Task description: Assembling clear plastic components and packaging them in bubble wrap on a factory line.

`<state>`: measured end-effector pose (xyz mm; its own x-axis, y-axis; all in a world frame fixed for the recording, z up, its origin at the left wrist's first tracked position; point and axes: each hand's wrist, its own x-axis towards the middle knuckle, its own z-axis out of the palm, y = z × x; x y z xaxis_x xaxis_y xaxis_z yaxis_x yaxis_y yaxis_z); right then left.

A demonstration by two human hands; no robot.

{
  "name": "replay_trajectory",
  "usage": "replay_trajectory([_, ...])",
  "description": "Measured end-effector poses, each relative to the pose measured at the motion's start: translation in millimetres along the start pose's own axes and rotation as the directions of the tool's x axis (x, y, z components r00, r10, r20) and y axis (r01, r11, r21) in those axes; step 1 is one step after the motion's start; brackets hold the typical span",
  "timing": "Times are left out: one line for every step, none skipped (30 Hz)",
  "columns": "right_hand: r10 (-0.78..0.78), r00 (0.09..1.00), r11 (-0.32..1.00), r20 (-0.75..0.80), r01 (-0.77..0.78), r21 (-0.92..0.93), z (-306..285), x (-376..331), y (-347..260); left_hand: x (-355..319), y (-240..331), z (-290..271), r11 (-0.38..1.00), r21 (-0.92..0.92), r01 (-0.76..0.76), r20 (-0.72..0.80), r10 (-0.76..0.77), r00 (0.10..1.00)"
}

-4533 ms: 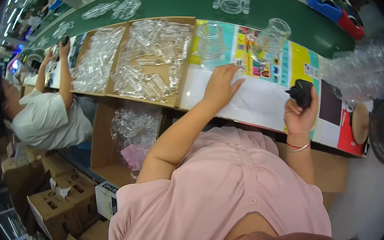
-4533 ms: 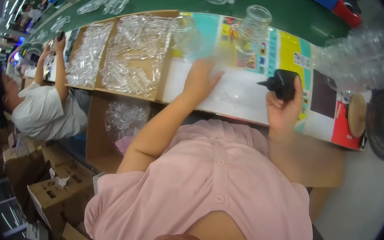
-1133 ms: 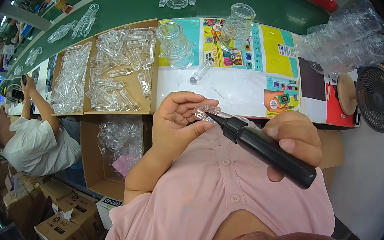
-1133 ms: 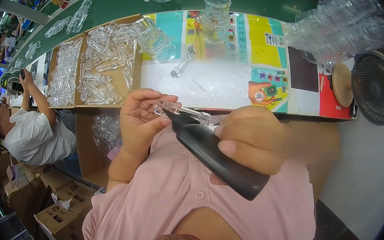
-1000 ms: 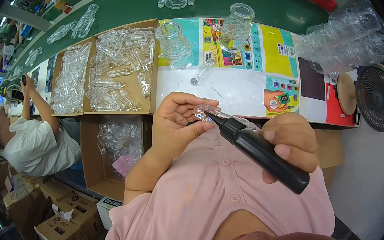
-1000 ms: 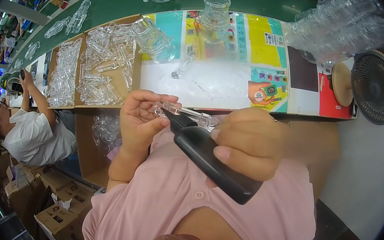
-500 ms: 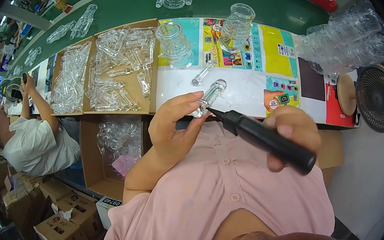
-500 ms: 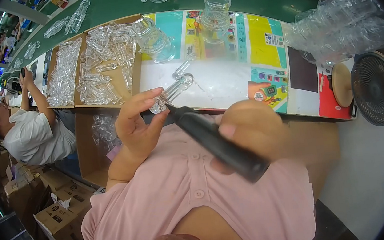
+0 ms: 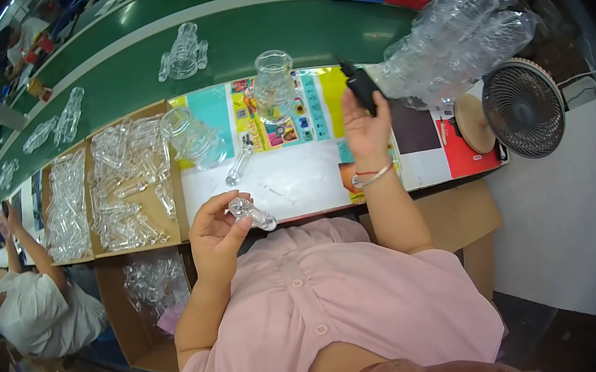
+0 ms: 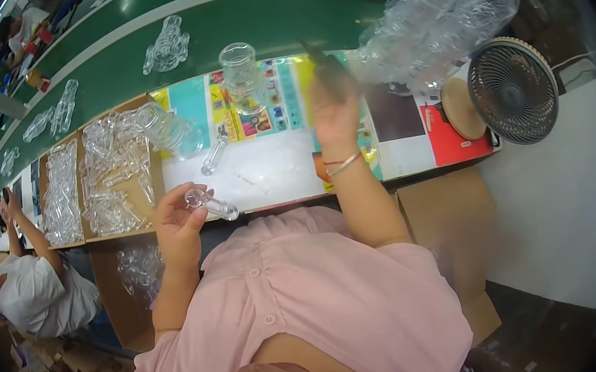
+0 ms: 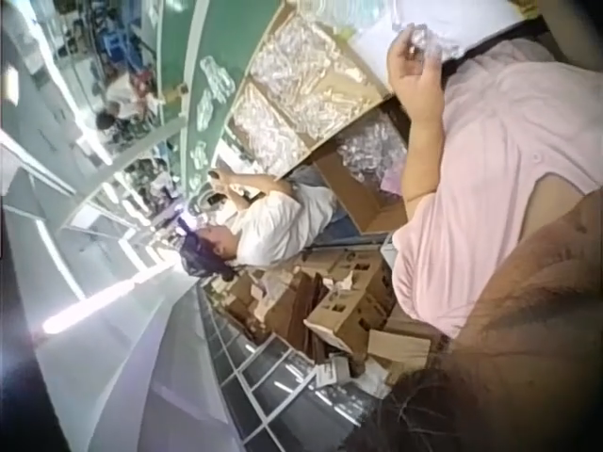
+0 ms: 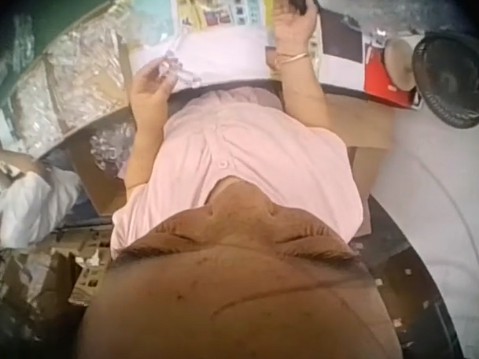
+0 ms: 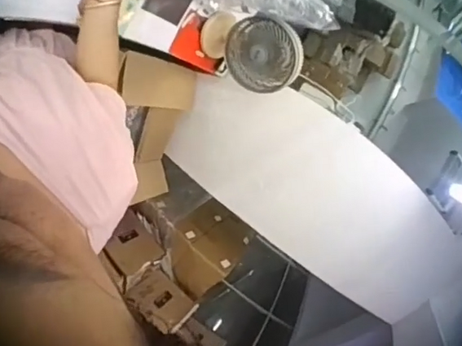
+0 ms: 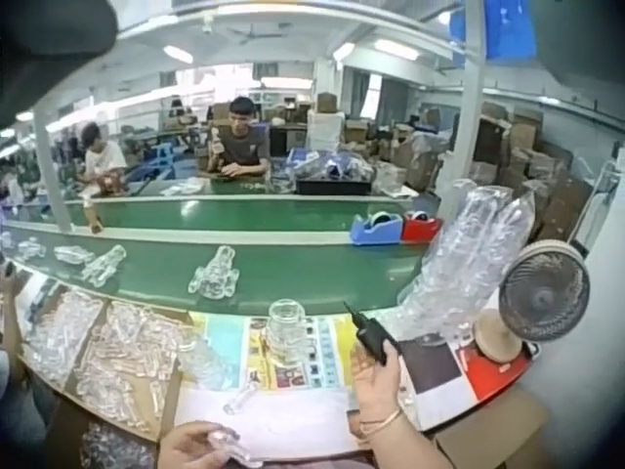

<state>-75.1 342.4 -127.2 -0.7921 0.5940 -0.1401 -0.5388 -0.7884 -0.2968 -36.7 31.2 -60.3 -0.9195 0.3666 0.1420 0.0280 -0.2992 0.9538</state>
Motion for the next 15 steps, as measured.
replay_trajectory([0.011,0.999,1.000,-0.045,-0.010,0.017,-12,15,5,2,-2,3,0.990,-0.104,0.093,0.002,-0.093,0.996])
replay_trajectory([0.025,0.996,0.999,-0.091,-0.022,0.036,-23,30,10,3,-3,6,0.961,-0.205,0.185,0.012,-0.187,0.982])
replay_trajectory([0.012,0.996,0.999,-0.087,-0.009,0.035,-35,45,14,5,-6,9,0.956,-0.198,0.216,0.022,-0.216,0.976])
replay_trajectory([-0.031,0.991,0.998,-0.132,0.039,0.055,-46,59,17,6,-7,12,0.956,-0.199,0.217,0.035,-0.215,0.976])
replay_trajectory([-0.055,0.983,0.994,-0.174,0.069,0.079,-47,65,22,6,-9,13,0.935,-0.242,0.258,0.053,-0.253,0.966])
replay_trajectory([-0.049,0.984,0.994,-0.171,0.065,0.086,-50,68,21,6,-11,14,0.911,-0.282,0.300,0.073,-0.292,0.954])
replay_trajectory([-0.037,0.992,0.998,-0.125,0.044,0.054,-49,67,23,7,-13,12,0.914,-0.278,0.297,0.065,-0.291,0.955])
replay_trajectory([-0.023,0.997,0.999,-0.080,0.024,0.022,-49,65,23,8,-15,10,0.905,-0.287,0.314,0.079,-0.304,0.949])
replay_trajectory([0.065,0.996,0.996,-0.061,-0.061,0.063,-52,60,18,9,-17,9,0.896,-0.295,0.331,0.092,-0.318,0.943])
replay_trajectory([0.088,0.994,0.994,-0.064,-0.083,0.067,-46,47,16,10,-21,7,0.899,-0.290,0.329,0.070,-0.322,0.944])
replay_trajectory([0.191,0.979,0.981,-0.078,-0.187,0.050,-33,27,14,11,-24,6,0.875,-0.350,0.333,0.073,-0.329,0.942])
replay_trajectory([0.291,0.952,0.957,-0.092,-0.289,0.034,-19,4,13,12,-26,6,0.849,-0.409,0.334,0.077,-0.332,0.940])
replay_trajectory([0.268,0.958,0.953,-0.101,-0.279,-0.117,-7,-20,14,15,-25,8,0.818,-0.425,0.387,0.090,-0.387,0.918])
replay_trajectory([0.247,0.964,0.928,-0.101,-0.266,-0.262,4,-44,14,18,-25,11,0.796,-0.447,0.408,0.133,-0.392,0.910])
replay_trajectory([0.273,0.957,0.923,-0.101,-0.290,-0.254,13,-66,14,21,-28,13,0.776,-0.449,0.444,0.180,-0.408,0.895])
